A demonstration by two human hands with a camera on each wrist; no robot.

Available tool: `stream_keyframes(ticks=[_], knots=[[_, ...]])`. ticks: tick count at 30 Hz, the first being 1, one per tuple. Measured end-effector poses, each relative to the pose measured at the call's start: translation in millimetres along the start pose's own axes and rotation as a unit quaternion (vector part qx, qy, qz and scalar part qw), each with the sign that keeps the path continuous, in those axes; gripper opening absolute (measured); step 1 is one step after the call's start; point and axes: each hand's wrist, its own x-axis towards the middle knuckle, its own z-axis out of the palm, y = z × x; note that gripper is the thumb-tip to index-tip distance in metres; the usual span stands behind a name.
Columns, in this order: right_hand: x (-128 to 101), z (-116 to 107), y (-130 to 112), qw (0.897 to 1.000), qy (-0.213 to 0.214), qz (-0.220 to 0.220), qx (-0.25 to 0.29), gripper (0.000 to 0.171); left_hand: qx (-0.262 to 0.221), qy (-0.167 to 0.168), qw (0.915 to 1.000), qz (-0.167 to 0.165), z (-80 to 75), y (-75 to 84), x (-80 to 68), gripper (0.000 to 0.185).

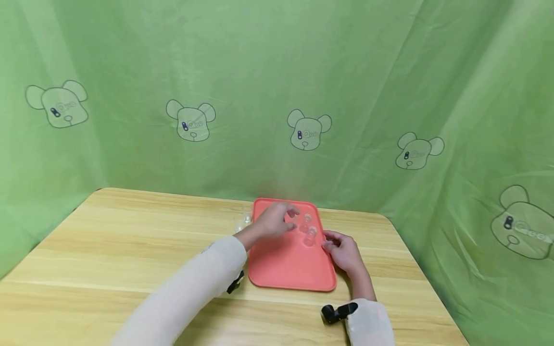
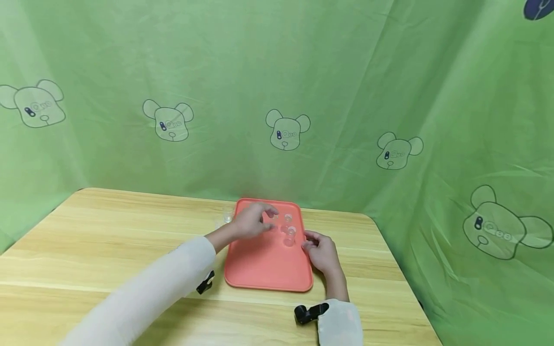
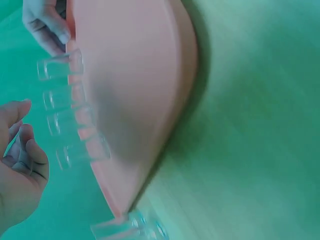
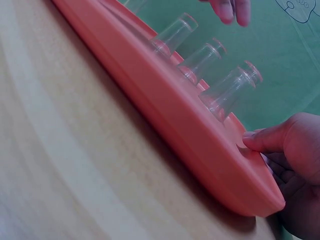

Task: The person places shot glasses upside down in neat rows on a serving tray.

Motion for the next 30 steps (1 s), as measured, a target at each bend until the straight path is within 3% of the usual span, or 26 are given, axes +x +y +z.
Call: stream_keyframes(ticks=[6, 17, 30], knots=[[-1.8, -0.3, -0.5, 1.000, -0.002, 0.006, 0.003, 0.039, -0.002, 0.015, 0.9998, 0.013, -19.4, -10.1, -11.0, 0.035], [-0.8, 0.3, 0.7, 1.000, 0.001, 0.007, 0.004, 0.038, 0.014, 0.025, 0.9996, -0.007, -46.7, -35.0, -33.1, 0.037], [0.3, 1.2, 1.8, 1.000, 0.001, 0.011, 0.012, 0.038, 0.021, 0.029, 0.9991, -0.020, -68.1, -75.7, -64.8, 0.042]])
